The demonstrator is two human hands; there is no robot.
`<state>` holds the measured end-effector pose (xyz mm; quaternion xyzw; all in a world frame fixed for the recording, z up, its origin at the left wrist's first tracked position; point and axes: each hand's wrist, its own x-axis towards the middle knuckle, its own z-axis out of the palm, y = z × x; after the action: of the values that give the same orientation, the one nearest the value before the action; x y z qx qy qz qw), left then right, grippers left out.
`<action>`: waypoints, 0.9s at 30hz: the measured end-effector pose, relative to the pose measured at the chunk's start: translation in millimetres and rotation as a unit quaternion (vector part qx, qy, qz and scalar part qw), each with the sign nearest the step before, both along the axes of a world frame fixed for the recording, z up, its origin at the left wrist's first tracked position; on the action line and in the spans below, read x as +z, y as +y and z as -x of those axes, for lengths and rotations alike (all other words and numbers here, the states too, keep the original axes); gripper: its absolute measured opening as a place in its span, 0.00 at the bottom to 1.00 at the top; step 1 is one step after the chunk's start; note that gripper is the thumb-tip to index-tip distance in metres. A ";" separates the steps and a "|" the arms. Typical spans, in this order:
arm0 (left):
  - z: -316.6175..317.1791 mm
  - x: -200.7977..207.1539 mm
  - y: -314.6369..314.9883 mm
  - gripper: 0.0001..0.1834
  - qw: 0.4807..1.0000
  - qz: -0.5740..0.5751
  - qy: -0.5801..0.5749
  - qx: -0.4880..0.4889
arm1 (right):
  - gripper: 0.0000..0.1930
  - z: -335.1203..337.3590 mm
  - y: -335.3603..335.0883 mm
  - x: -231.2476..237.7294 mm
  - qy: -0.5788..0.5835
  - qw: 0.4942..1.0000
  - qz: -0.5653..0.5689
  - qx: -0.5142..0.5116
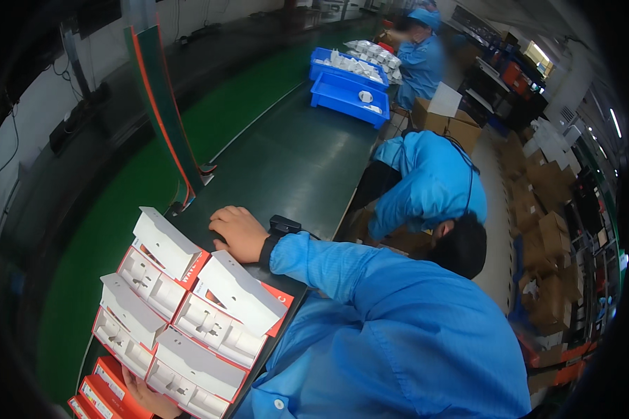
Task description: Placing phone components and internal protective sheets into retail boxes on an assembly line.
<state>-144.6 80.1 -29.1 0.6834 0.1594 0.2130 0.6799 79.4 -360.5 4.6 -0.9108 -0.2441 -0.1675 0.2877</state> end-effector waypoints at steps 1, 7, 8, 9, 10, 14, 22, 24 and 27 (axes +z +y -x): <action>2.8 -1.9 1.8 0.29 1.000 -0.004 -0.001 0.008 | 0.18 -0.2 2.0 -0.6 -0.006 1.000 0.001 0.004; -5.6 13.2 -21.1 0.28 0.999 0.015 -0.015 0.025 | 0.17 -0.7 -6.2 0.8 -0.027 1.000 0.015 -0.006; -6.9 12.9 -19.8 0.27 1.000 -0.016 -0.010 0.018 | 0.16 -0.8 -7.2 -0.3 -0.045 0.999 0.010 -0.010; -10.4 15.0 -22.1 0.26 0.998 -0.051 -0.014 0.025 | 0.16 -2.9 -7.7 0.6 -0.045 0.999 0.011 -0.009; -8.3 17.8 -28.8 0.26 0.999 0.023 -0.013 0.037 | 0.17 -1.8 -7.5 0.4 -0.045 0.999 0.011 -0.009; -6.6 17.5 -27.3 0.29 0.999 0.024 -0.009 0.019 | 0.17 -0.5 -7.4 0.8 -0.018 0.999 0.029 -0.015; -6.2 22.5 -30.7 0.29 0.998 0.047 -0.020 0.021 | 0.18 -0.7 -6.0 2.5 -0.014 0.999 0.032 -0.013; -5.9 19.5 -25.2 0.29 0.999 0.036 -0.019 0.001 | 0.18 -1.1 -5.8 1.3 -0.013 0.999 0.031 -0.012; -6.6 19.0 -28.0 0.28 0.999 0.040 -0.033 0.002 | 0.19 -1.4 -7.3 3.3 0.008 0.999 0.033 -0.009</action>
<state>-138.1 52.1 -10.0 0.6482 0.1464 0.2299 0.7110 80.8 -367.8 7.9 -0.9231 -0.2393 -0.1546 0.2583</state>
